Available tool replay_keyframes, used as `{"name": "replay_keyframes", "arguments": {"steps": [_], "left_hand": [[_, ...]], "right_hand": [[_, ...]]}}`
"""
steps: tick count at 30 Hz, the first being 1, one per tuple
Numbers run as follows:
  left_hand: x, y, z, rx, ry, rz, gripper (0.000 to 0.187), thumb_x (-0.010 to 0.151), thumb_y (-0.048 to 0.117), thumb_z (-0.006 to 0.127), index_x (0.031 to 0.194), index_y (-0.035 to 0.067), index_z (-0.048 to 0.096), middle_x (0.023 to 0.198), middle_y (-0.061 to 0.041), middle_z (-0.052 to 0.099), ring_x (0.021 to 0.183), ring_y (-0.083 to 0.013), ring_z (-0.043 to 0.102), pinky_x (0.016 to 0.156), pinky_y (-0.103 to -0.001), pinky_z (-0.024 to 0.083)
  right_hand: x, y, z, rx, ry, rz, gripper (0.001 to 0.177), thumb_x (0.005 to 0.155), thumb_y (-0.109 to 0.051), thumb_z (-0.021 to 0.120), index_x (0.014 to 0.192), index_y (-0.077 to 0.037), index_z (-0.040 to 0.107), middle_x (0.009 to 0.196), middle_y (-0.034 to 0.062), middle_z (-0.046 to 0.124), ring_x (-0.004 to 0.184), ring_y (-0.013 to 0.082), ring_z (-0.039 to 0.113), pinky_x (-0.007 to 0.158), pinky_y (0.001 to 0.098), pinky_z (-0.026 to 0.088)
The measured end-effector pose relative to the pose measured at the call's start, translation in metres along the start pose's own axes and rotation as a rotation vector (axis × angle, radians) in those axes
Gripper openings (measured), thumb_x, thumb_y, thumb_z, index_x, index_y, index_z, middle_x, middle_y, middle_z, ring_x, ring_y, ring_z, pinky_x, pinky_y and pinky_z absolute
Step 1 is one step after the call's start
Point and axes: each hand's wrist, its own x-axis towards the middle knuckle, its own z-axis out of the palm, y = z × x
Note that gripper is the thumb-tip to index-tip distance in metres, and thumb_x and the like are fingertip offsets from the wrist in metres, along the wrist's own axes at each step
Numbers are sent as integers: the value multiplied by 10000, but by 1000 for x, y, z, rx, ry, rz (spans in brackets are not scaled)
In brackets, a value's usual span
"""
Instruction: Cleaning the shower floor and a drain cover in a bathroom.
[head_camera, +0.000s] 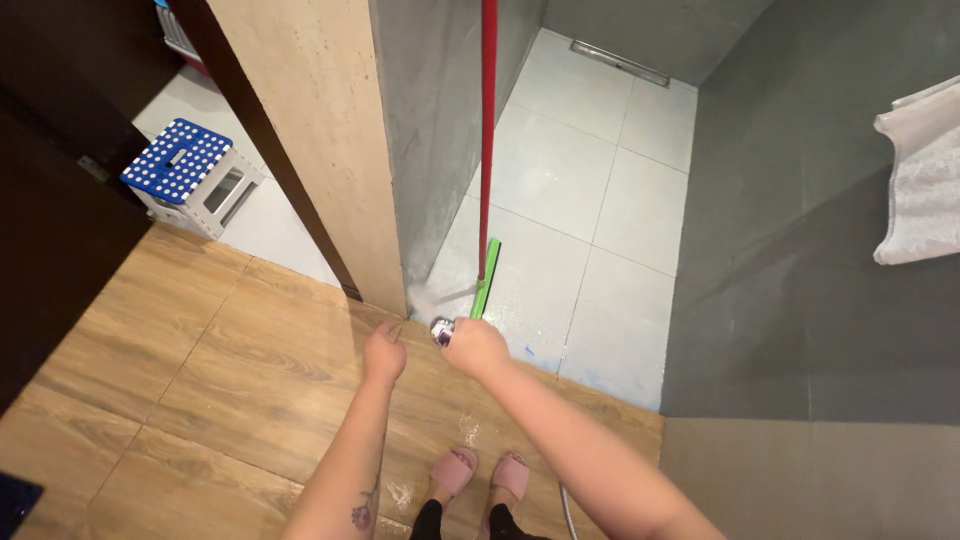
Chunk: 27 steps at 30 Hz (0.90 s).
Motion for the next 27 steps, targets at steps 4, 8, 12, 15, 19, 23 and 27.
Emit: {"name": "replay_keyframes", "arguments": {"steps": [4, 8, 12, 15, 19, 23, 27], "left_hand": [[9, -13, 5, 40, -16, 45, 481, 799, 49, 627, 1275, 81, 681, 1173, -243, 707, 1128, -389, 667, 962, -423, 523], [7, -16, 2, 114, -34, 50, 491, 790, 72, 622, 1277, 91, 686, 1201, -239, 700, 1149, -395, 654, 985, -439, 509], [7, -23, 12, 190, -109, -14, 535, 789, 81, 604, 1320, 99, 674, 1229, -249, 689, 1179, -393, 646, 1018, -437, 496], [16, -34, 28, 203, -135, 125, 519, 784, 80, 615, 1300, 57, 666, 1255, -250, 672, 1201, -396, 623, 1021, -437, 479], [7, -29, 53, 217, -173, 205, 503, 794, 85, 614, 1292, 41, 673, 1275, -244, 678, 1222, -380, 630, 1052, -423, 476], [-13, -1, 79, 305, -302, 112, 518, 826, 99, 594, 1339, 96, 657, 1283, -219, 678, 1208, -373, 635, 1037, -420, 491], [-21, 5, 126, 386, -375, 226, 513, 808, 92, 596, 1315, 98, 670, 1275, -199, 685, 1208, -365, 635, 1035, -424, 492]], "right_hand": [[4, 25, 27, -4, -33, 118, 282, 827, -285, 664, 978, -58, 736, 964, 219, 734, 923, 374, 719, 837, 460, 580], [-2, 19, 41, 2, -33, 101, 278, 849, -293, 642, 946, -55, 748, 953, 216, 734, 899, 374, 717, 817, 471, 574], [-11, 5, 66, 38, 13, 39, 262, 843, -272, 643, 957, -62, 749, 946, 216, 739, 886, 379, 724, 815, 476, 576], [-10, 36, 91, 22, 4, 122, 260, 854, -267, 652, 927, -46, 767, 963, 222, 736, 916, 396, 712, 846, 482, 564], [-27, 86, 98, 82, -37, 277, 247, 832, -253, 656, 964, -65, 745, 981, 220, 732, 937, 386, 722, 853, 474, 572], [-48, 133, 103, 154, -25, 444, 245, 852, -231, 635, 982, -59, 750, 1016, 225, 728, 973, 388, 715, 877, 468, 566], [-70, 174, 102, 224, 33, 576, 259, 862, -234, 632, 1027, -62, 734, 1048, 224, 728, 990, 389, 707, 882, 479, 558]]}}
